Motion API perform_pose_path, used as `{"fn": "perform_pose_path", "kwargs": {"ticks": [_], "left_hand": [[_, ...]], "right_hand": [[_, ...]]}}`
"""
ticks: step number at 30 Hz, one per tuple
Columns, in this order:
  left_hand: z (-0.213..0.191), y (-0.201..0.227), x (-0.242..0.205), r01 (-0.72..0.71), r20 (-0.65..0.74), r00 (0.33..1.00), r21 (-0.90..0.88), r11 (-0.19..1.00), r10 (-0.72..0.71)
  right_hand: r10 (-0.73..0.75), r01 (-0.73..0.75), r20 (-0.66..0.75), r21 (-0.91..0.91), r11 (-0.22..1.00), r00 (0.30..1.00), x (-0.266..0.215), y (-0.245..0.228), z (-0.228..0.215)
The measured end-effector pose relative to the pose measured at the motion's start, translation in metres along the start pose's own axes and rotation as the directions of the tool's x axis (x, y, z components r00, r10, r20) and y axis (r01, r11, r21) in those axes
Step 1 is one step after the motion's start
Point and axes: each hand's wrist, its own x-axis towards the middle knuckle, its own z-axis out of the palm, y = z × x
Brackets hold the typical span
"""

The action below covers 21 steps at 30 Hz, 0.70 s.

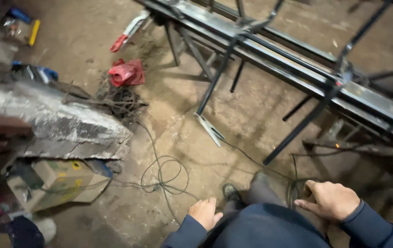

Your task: The person welds joints on a black metal tube frame using a welding electrode holder while holding a welding shield, then chips at the welds with a hammer. They fit the frame on the work table, grind the weld area with an angle grinder producing sparks, and resume welding and tapping the joints.

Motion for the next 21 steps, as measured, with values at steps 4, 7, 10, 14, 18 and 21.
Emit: {"fn": "perform_pose_path", "kwargs": {"ticks": [4, 7, 10, 14, 18, 21], "left_hand": [[0.019, -0.019, -0.010, 0.037, -0.033, 0.999, -0.065, 0.997, -0.040], [0.018, -0.033, -0.009, 0.055, -0.077, 0.995, -0.093, 0.994, -0.062], [0.001, -0.042, -0.018, 0.159, -0.056, 0.984, -0.141, 0.977, -0.168], [-0.023, -0.065, -0.018, 0.336, -0.002, 0.939, -0.193, 0.922, -0.343], [-0.018, -0.119, -0.014, 0.397, -0.050, 0.911, -0.163, 0.903, -0.409], [-0.012, -0.171, -0.006, 0.406, -0.090, 0.898, -0.209, 0.889, -0.431]], "right_hand": [[-0.092, 0.095, 0.033, -0.145, 0.985, 0.995, 0.025, -0.023, -0.022], [-0.187, 0.187, 0.013, -0.182, 0.965, 0.982, 0.054, -0.036, -0.033], [-0.288, 0.283, -0.007, -0.171, 0.944, 0.957, 0.078, -0.056, -0.051], [-0.335, 0.335, 0.027, -0.143, 0.931, 0.942, 0.115, -0.085, -0.066], [-0.336, 0.316, -0.017, -0.296, 0.901, 0.942, 0.149, -0.123, -0.083], [-0.376, 0.362, -0.009, -0.241, 0.900, 0.927, 0.185, -0.160, -0.096]]}}
